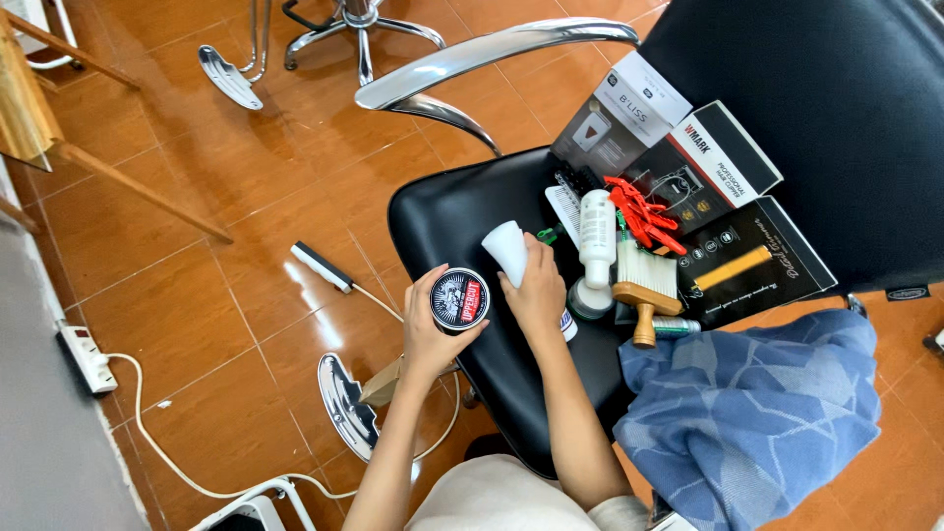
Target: The person organizes various barber and salon supplies by picking up items from a barber chair and placing them into a rolling cart. The person handles items such as a hair dye box, a spray bottle, a box for a trimmer, and small containers, placing them into the compartments of the cart.
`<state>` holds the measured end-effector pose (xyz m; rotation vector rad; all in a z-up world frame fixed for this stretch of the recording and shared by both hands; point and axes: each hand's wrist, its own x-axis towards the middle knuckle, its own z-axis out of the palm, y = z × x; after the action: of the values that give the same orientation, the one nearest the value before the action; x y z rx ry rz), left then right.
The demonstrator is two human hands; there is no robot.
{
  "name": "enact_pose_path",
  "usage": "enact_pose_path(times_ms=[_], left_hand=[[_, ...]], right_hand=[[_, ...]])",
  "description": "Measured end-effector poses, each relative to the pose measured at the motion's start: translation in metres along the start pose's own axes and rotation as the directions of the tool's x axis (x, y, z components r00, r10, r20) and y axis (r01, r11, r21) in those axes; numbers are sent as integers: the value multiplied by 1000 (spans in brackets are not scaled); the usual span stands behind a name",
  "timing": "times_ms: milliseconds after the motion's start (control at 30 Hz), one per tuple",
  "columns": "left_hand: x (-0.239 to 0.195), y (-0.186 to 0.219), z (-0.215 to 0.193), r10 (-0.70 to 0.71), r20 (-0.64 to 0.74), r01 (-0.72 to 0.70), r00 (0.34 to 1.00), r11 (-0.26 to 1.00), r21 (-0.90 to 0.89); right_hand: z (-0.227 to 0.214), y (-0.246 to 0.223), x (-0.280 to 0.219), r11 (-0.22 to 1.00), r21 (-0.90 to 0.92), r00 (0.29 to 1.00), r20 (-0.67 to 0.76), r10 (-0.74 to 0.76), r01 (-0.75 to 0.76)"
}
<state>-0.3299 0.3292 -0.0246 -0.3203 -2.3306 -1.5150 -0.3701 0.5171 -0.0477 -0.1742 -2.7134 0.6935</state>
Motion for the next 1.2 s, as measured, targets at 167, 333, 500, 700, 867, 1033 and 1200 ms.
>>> enact_pose_path(times_ms=[167,333,500,700,867,1033,1200], left_hand=[[0,-1,7,-16,25,16,1000,1000,15],[-7,1,-9,-34,0,34,999,999,17],[-18,8,-44,-7,-69,11,998,999,47],[-41,15,-102,27,-195,-6,980,994,106],[-78,29,-167,19,-316,42,949,981,187],[-130,50,-242,3,-496,148,868,953,265],[-195,73,-304,51,-705,275,707,899,340]], right_hand=[[14,3,-3,984,-169,992,100,75,-57],[13,-3,-7,971,-231,989,113,97,-69],[-3,-29,-21,978,-190,995,-33,-91,83],[-26,-103,-47,956,219,981,-24,-193,193],[-26,-181,-78,799,513,933,-7,-361,313],[-9,-263,-122,597,748,859,72,-506,289],[4,-336,-183,408,863,666,118,-736,298]])
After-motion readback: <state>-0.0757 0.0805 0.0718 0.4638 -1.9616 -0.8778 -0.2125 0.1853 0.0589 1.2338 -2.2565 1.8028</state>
